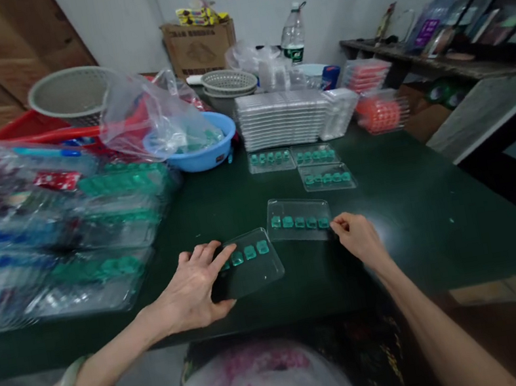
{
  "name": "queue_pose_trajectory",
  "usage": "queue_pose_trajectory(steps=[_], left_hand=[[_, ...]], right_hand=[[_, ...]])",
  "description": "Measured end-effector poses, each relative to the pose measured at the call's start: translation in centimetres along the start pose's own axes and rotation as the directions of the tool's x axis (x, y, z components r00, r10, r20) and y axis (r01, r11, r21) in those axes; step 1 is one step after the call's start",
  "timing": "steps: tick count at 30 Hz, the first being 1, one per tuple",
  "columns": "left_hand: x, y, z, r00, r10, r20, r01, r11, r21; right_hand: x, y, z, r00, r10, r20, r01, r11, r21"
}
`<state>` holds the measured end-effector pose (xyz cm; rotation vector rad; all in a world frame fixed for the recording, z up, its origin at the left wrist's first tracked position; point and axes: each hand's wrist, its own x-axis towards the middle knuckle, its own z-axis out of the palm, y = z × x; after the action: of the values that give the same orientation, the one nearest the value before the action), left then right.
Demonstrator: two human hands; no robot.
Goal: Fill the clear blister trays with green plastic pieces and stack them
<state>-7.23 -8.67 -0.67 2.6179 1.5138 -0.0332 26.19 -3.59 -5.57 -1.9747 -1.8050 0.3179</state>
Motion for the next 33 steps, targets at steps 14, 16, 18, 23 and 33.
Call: queue_pose_trajectory(steps=[14, 16, 18, 23, 33], left_hand=[[-3.7, 0.1, 1.0, 1.000, 0.014, -0.021, -0.015, 0.999, -0.041], [-3.8, 0.1, 0.8, 0.999, 0.020, -0.032, -0.022, 0.998, -0.065], [-4.1, 0.1, 0.5, 1.000, 0.009, -0.029, -0.012, 0.995, -0.094], [-4.8, -0.6, 0.0, 0.999, -0.047, -0.026, 0.043, 0.986, -0.161], [-5.4, -2.4, -0.8, 0.989, -0.107, -0.106, 0.076, 0.962, -0.262]], right_hand=[[-7.5, -6.6, 2.1, 0.980, -0.199, -0.012, 0.199, 0.973, 0.121], [-7.9, -7.3, 2.2, 0.964, -0.267, 0.013, 0.261, 0.950, 0.170], [-7.5, -7.7, 2.3, 0.963, -0.269, 0.006, 0.266, 0.954, 0.137], [-5.0, -7.8, 2.2, 0.964, -0.267, 0.012, 0.266, 0.959, -0.100], [-3.9, -5.5, 2.2, 0.894, -0.418, 0.161, 0.447, 0.854, -0.265]])
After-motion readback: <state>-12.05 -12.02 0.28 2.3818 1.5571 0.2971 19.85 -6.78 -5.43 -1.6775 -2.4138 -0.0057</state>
